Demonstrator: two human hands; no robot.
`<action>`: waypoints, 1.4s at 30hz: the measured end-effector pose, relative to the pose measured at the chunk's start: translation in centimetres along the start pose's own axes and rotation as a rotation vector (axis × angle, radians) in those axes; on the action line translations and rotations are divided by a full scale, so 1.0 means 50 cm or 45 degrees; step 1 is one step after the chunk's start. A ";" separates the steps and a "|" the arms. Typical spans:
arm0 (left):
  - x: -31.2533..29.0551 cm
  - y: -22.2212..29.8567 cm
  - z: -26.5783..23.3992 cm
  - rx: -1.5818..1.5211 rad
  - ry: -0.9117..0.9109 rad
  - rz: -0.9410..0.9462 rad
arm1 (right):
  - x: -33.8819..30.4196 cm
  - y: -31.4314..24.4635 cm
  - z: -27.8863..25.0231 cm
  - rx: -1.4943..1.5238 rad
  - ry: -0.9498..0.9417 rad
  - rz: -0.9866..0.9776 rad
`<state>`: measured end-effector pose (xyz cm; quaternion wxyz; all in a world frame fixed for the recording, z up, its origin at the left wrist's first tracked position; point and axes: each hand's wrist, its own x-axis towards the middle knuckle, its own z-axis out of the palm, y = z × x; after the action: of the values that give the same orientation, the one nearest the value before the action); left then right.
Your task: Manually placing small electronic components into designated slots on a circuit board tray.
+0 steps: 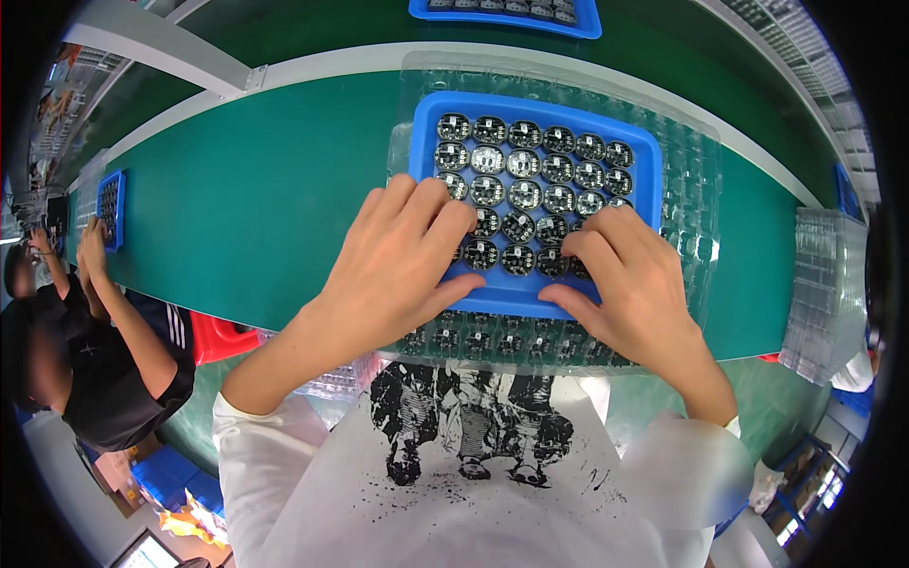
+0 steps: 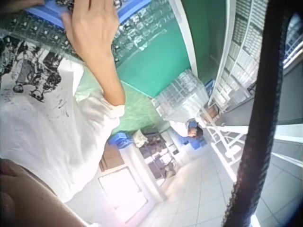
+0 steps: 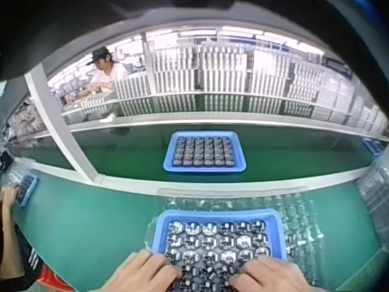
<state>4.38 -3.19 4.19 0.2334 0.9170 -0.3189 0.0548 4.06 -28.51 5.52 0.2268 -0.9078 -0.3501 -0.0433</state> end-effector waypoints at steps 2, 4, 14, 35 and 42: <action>-0.002 -0.002 0.000 0.026 -0.028 -0.001 | 0.005 0.000 0.003 -0.028 -0.019 -0.012; -0.001 -0.006 -0.001 0.051 -0.055 -0.002 | 0.008 0.002 0.009 -0.056 -0.038 -0.024; -0.007 -0.020 -0.022 -0.016 -0.109 -0.061 | 0.016 0.000 0.018 0.006 0.007 -0.066; -0.001 -0.011 0.014 -0.005 0.053 -0.014 | 0.048 0.002 0.055 0.012 0.151 -0.122; 0.005 -0.004 0.005 -0.070 0.088 0.054 | -0.007 0.018 -0.035 0.008 0.143 0.022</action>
<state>4.68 -3.34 3.95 0.2683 0.9008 -0.3312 0.0825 4.54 -30.09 6.67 0.2493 -0.9063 -0.3290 -0.0912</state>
